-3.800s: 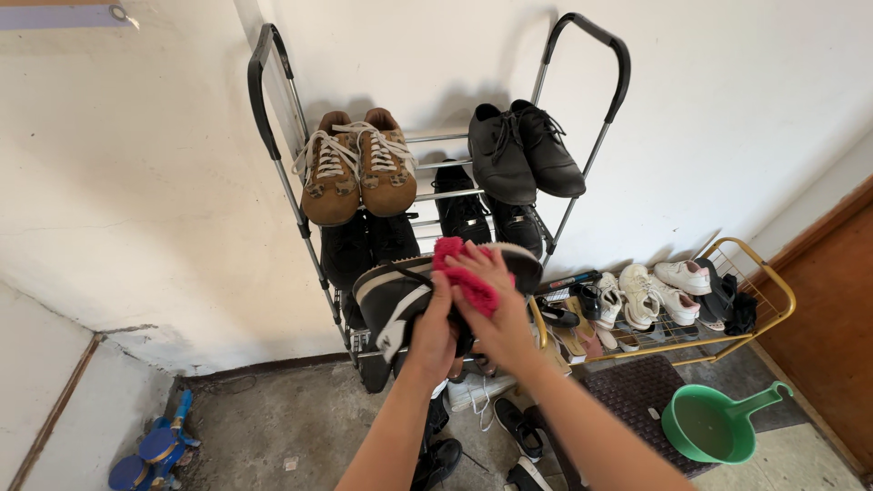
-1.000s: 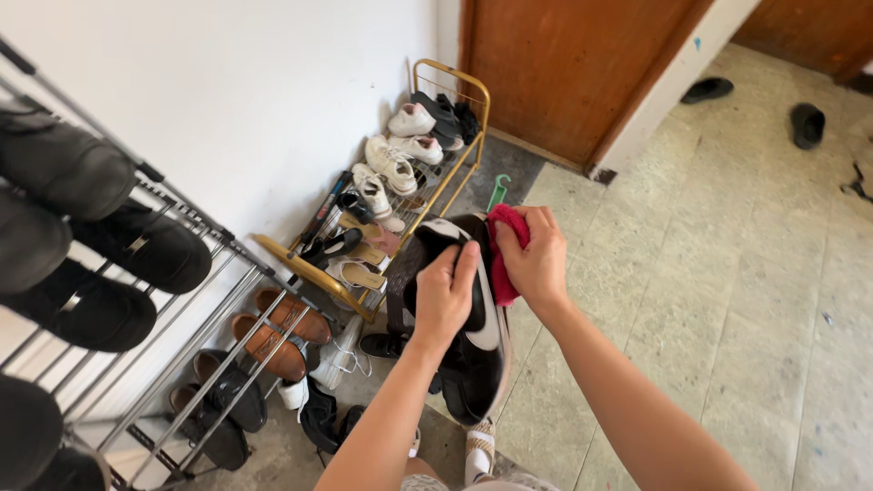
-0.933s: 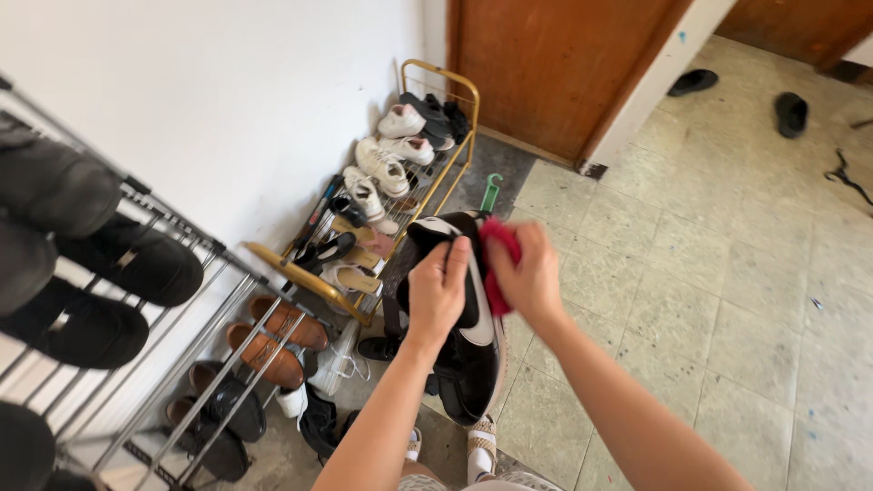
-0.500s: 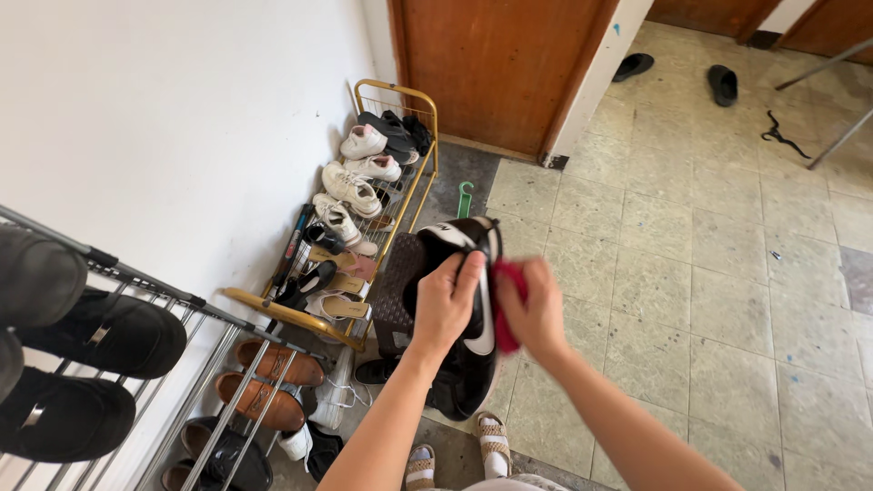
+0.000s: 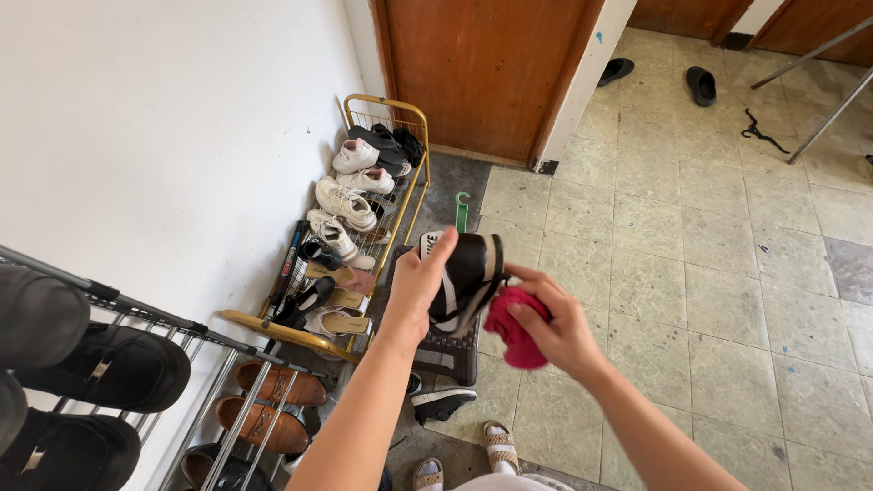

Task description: The person wipes a black sneaker with a pink cloth, then places it on a shoe rack. They proceed to tie the laces of a black dress shoe on the rack, adjusting the laces and knot. The person then picks up a pair of white sneakers from the floor and places them on the rack.

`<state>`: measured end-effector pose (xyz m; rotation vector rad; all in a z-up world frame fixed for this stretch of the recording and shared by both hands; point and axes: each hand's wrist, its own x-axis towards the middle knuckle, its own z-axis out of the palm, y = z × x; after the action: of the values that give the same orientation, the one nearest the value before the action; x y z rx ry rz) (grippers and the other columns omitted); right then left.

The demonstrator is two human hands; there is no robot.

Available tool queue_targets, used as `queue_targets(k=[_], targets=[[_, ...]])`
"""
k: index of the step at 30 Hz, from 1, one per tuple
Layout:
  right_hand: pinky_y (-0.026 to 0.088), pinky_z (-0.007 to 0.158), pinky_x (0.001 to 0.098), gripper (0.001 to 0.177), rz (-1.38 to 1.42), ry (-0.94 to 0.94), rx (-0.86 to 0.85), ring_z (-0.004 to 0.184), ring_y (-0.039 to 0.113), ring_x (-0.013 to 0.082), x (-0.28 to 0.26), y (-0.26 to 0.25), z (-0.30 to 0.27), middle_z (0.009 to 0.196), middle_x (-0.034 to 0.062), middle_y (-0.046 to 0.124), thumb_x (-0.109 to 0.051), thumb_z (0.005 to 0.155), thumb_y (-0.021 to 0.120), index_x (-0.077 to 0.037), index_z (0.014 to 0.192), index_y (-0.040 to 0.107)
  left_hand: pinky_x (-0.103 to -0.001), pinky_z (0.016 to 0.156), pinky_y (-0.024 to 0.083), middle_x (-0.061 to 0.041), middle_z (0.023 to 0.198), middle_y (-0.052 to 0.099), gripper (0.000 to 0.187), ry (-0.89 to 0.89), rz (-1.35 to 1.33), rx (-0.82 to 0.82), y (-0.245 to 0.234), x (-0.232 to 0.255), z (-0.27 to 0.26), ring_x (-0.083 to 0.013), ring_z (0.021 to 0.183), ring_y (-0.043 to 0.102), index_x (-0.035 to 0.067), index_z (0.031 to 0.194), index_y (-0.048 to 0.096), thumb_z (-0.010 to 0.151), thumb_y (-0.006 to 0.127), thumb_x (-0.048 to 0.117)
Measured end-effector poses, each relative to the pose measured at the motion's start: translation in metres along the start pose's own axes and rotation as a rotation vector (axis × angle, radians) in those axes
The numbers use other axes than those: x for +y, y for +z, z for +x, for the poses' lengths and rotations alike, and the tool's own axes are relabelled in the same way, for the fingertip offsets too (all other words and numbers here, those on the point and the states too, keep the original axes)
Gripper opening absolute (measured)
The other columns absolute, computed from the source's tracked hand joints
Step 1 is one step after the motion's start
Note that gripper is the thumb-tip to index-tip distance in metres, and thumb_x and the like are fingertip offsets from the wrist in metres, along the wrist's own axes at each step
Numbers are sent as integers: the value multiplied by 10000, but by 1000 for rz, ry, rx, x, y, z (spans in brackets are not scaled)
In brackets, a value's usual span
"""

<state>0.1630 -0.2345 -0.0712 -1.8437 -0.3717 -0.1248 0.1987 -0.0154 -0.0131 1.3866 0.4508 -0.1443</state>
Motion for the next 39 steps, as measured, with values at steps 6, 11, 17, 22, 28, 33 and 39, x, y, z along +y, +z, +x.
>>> queue_targets(k=[6, 11, 17, 22, 28, 33, 39], targets=[[669, 863, 392, 154, 402, 91, 605, 990, 681, 198, -13, -37, 17, 1281, 112, 591, -179, 1087, 597, -87, 1168, 689, -249, 636, 495, 16, 742, 700, 463, 178, 155, 130, -4, -11, 0, -71, 662, 605, 54, 855, 752, 808, 782, 514], [545, 643, 301, 142, 58, -232, 370, 818, 676, 166, -40, 13, 22, 1395, 78, 634, -110, 1024, 676, -175, 1106, 771, -269, 580, 442, 22, 672, 641, 456, 322, 161, 138, 18, -15, -4, -62, 622, 529, 37, 790, 730, 881, 740, 483], [542, 1005, 419, 259, -143, -187, 248, 1171, 607, 253, -47, 44, 18, 1262, 138, 637, -121, 975, 655, -78, 1224, 713, -268, 540, 437, 12, 620, 621, 375, 441, 161, 142, 22, -15, -21, -53, 581, 518, 7, 782, 710, 956, 679, 337], [528, 754, 368, 270, 557, 621, 107, 908, 596, 211, -50, 32, 54, 1041, 153, 651, -244, 1023, 581, -17, 1140, 667, -269, 524, 460, 0, 603, 642, 325, 669, 306, 152, 20, -12, -33, -61, 531, 548, 22, 851, 723, 955, 671, 325], [531, 834, 347, 293, 108, 177, 277, 947, 622, 222, -67, 64, 17, 1100, 152, 651, -121, 1001, 547, -42, 1278, 601, -305, 530, 452, -34, 623, 662, 370, 602, 284, 288, 12, -14, -21, -94, 532, 543, -1, 825, 719, 964, 672, 338], [465, 1037, 492, 150, -412, -500, 366, 1261, 523, 477, -60, 71, -7, 1345, 298, 557, -10, 961, 598, 2, 1107, 565, -320, 553, 465, -55, 616, 653, 425, 607, 282, 330, 11, -25, -11, -109, 540, 549, -14, 800, 697, 992, 659, 363], [526, 783, 401, 197, -23, 252, 230, 856, 606, 242, -33, 52, 38, 951, 190, 661, -186, 1044, 596, 9, 1067, 605, -338, 517, 451, -70, 597, 643, 392, 571, 314, 263, 19, -24, -21, -131, 504, 527, -3, 816, 707, 974, 658, 352]])
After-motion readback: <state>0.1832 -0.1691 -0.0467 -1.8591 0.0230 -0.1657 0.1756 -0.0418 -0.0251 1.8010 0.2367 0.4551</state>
